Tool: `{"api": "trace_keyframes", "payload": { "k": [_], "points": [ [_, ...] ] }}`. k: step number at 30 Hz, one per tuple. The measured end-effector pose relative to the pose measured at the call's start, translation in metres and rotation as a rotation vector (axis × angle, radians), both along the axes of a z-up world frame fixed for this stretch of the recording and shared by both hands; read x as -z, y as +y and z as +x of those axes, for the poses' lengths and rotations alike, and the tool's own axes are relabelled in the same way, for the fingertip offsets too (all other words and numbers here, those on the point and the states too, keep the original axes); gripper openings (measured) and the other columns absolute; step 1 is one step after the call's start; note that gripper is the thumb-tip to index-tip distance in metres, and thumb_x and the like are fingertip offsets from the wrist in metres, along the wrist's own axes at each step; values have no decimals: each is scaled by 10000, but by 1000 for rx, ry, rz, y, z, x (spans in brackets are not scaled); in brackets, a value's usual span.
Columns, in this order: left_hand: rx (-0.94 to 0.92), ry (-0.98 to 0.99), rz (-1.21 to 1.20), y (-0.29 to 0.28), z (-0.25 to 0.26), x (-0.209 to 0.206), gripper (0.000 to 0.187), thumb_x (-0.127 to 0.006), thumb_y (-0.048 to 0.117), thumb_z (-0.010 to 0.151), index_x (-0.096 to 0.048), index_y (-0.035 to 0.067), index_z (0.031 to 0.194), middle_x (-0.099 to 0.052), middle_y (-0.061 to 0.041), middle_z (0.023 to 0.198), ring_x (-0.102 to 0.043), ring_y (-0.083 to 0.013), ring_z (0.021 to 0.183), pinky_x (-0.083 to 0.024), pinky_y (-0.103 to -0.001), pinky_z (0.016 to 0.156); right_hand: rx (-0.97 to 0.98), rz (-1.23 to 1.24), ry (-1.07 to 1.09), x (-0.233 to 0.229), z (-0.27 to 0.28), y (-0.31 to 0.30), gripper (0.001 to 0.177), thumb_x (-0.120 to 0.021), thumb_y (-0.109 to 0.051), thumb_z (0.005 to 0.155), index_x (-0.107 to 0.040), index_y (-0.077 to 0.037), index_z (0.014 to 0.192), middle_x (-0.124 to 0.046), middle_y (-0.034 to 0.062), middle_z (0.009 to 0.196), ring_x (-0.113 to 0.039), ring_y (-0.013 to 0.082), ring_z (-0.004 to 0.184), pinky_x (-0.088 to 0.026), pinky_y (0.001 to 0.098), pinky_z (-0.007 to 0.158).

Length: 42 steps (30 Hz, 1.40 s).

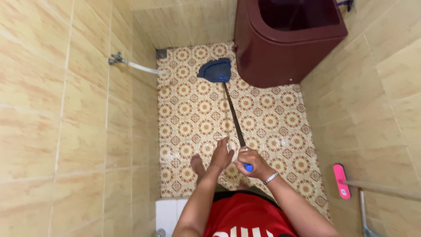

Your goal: The person cleans a tiled bathroom floor using a mop, scrubbing the tiled surface around a drain and moving cleaning bottles aside.

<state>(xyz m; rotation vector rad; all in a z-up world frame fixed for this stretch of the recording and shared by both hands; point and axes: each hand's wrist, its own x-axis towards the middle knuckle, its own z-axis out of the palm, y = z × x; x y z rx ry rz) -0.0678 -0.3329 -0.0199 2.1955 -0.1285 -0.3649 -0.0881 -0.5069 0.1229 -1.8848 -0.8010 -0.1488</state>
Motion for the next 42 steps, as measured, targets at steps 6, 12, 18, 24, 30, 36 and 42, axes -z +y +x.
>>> {"api": "trace_keyframes", "payload": {
  "k": [6, 12, 18, 24, 30, 36, 42],
  "points": [
    [61, 18, 31, -46, -21, -26, 702, -668, 123, 885, -338, 99, 1504, -464, -243, 1406, -545, -476, 1207, -483, -518, 984, 7, 46, 11, -35, -67, -15, 342, -684, 28, 818, -443, -47, 587, -462, 126, 559, -491, 291, 528, -490, 385, 662],
    [158, -36, 102, -64, -19, -32, 689, -656, 79, 863, -372, 130, 1489, -512, -220, 1370, -599, -453, 1152, -521, -507, 943, 74, 125, 54, -58, -95, -28, 381, -670, 47, 822, -422, -60, 552, -452, 89, 513, -434, 243, 468, -441, 359, 595],
    [176, 37, 149, -68, -20, -35, 661, -657, 129, 895, -360, 131, 1486, -500, -221, 1381, -607, -443, 1140, -521, -502, 943, 78, 174, -46, -45, -92, -38, 353, -639, 45, 838, -428, -66, 577, -437, 84, 532, -428, 242, 484, -442, 359, 599],
    [140, 4, 106, -65, -23, -29, 694, -650, 148, 884, -339, 130, 1505, -495, -232, 1398, -579, -449, 1192, -507, -498, 977, 93, 173, -82, -16, -74, -38, 366, -645, 14, 831, -415, -76, 561, -426, 80, 518, -417, 245, 479, -418, 370, 575],
    [114, 24, 117, -54, -13, -33, 660, -637, 163, 915, -348, 142, 1508, -497, -225, 1426, -560, -448, 1237, -489, -498, 1011, 107, 172, -87, -4, -32, -42, 363, -635, -2, 832, -409, -69, 556, -436, 77, 526, -439, 260, 488, -416, 373, 568],
    [192, 231, 375, -54, 17, -99, 635, -597, 255, 946, -311, 213, 1512, -430, -114, 1526, -536, -383, 1294, -351, -541, 1115, 183, 159, -90, -4, 13, -36, 342, -633, 10, 832, -405, -37, 581, -421, 116, 567, -462, 299, 543, -435, 384, 601],
    [225, 241, 173, -39, 68, -84, 631, -543, 158, 942, -300, 170, 1524, -376, -163, 1564, -507, -382, 1340, -395, -500, 1105, 197, 157, -112, 1, 67, -7, 297, -623, 37, 823, -442, -33, 598, -459, 115, 582, -485, 299, 557, -464, 378, 628]
  ]
}}
